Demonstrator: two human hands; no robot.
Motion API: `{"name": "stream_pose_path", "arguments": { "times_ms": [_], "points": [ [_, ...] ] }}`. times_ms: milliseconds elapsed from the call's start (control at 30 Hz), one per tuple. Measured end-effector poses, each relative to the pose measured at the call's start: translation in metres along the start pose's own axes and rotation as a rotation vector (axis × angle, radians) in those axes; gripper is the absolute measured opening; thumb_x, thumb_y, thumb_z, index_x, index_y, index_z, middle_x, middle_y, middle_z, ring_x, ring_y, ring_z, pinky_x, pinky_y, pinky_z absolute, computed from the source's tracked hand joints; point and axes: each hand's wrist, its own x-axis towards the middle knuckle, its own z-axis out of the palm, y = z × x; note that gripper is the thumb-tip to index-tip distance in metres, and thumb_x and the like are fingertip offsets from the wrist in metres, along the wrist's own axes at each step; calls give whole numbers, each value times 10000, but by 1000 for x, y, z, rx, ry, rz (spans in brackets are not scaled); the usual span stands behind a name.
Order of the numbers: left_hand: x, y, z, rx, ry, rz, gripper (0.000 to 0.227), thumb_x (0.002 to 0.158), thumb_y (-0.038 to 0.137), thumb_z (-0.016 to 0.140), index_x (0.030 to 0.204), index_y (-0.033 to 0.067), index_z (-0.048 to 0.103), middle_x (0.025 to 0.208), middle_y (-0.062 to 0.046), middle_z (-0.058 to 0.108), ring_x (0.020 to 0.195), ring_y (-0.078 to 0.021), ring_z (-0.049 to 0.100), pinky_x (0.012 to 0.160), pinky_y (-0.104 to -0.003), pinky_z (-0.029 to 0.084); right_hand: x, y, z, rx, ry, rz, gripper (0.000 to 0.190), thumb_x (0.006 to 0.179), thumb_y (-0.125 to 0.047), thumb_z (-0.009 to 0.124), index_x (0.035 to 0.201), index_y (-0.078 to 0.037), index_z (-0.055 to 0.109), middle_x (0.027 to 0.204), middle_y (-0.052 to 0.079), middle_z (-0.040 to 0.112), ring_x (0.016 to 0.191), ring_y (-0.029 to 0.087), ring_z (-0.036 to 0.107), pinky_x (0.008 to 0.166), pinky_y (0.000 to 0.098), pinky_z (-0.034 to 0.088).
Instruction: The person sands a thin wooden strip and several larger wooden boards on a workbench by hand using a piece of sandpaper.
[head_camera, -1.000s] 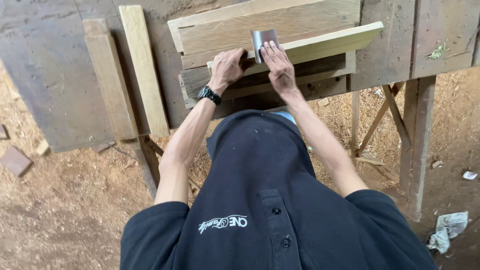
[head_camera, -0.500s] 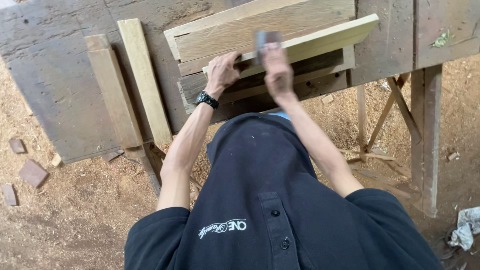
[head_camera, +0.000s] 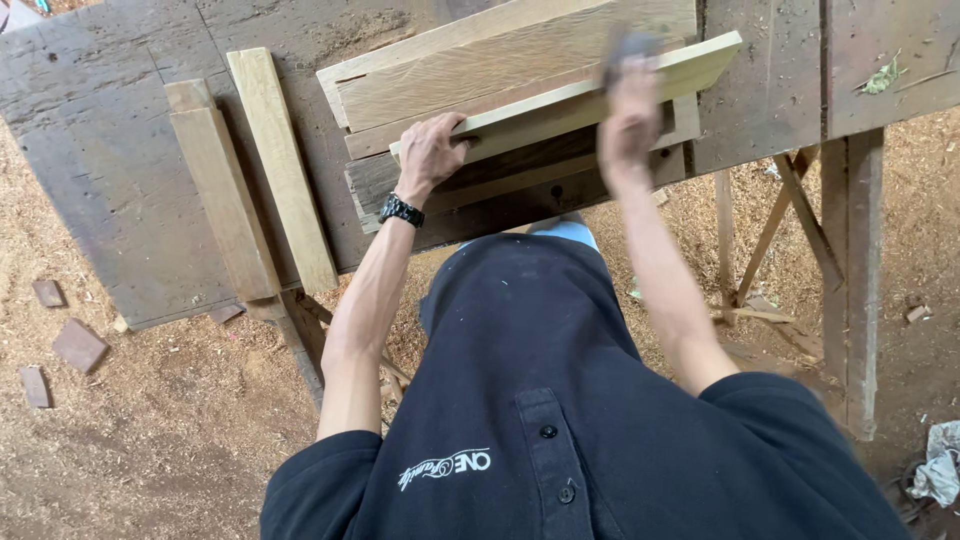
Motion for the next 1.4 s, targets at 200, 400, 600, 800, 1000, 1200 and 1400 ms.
{"name": "stream_pose_path", "arguments": {
  "times_ms": [200,400,600,800,1000,1200,1400],
  "points": [
    [4,4,-4,39,-32,2,354,879,394,847,1031,99,722,874,-90,769,752,-285,724,655,-413,546,-37,23,76,-574,-536,-593,474,1037,71,465,1484,-60,556,1584,86,446,1490,232,405,1296,400,275],
    [6,-12,7,49,-142,-94,339,932,435,803,1095,146,732,891,-47,776,675,-183,684,573,-353,515,31,12,-97,81,-246,-127,443,1111,25,395,1486,-98,598,1498,107,577,1388,253,515,1261,384,451],
    [8,-27,14,125,-149,-44,385,907,437,829,1089,114,726,831,-68,767,622,-170,651,524,-324,487,35,31,-86,-865,-103,-352,572,1077,27,280,1641,-63,316,1731,144,287,1646,229,183,1368,454,171],
    [11,-26,10,103,-200,-83,393,926,443,809,1115,112,715,889,-50,787,615,-166,667,517,-333,478,-23,6,20,672,-749,-365,582,1043,-27,345,1608,-160,378,1724,8,284,1625,143,228,1361,341,102],
    [1,-26,14,179,-10,81,383,885,473,842,1054,147,731,868,-32,776,711,-172,703,603,-318,530,26,-9,-46,-119,-417,50,310,1145,-233,385,1336,-108,596,1384,150,529,1308,266,515,1198,372,452],
    [2,-26,19,61,-53,-19,326,900,431,838,1038,151,743,856,-34,781,650,-163,676,569,-327,514,33,35,-76,-582,22,-301,421,1143,-129,362,1512,-76,560,1676,150,330,1596,304,211,1347,431,94],
    [6,-25,14,69,-100,-29,276,877,331,839,1064,151,745,812,-57,771,646,-182,693,611,-346,533,-26,81,-12,-855,-100,-510,600,992,70,357,1550,-99,501,1664,113,335,1584,281,257,1343,417,199]
  ]
}}
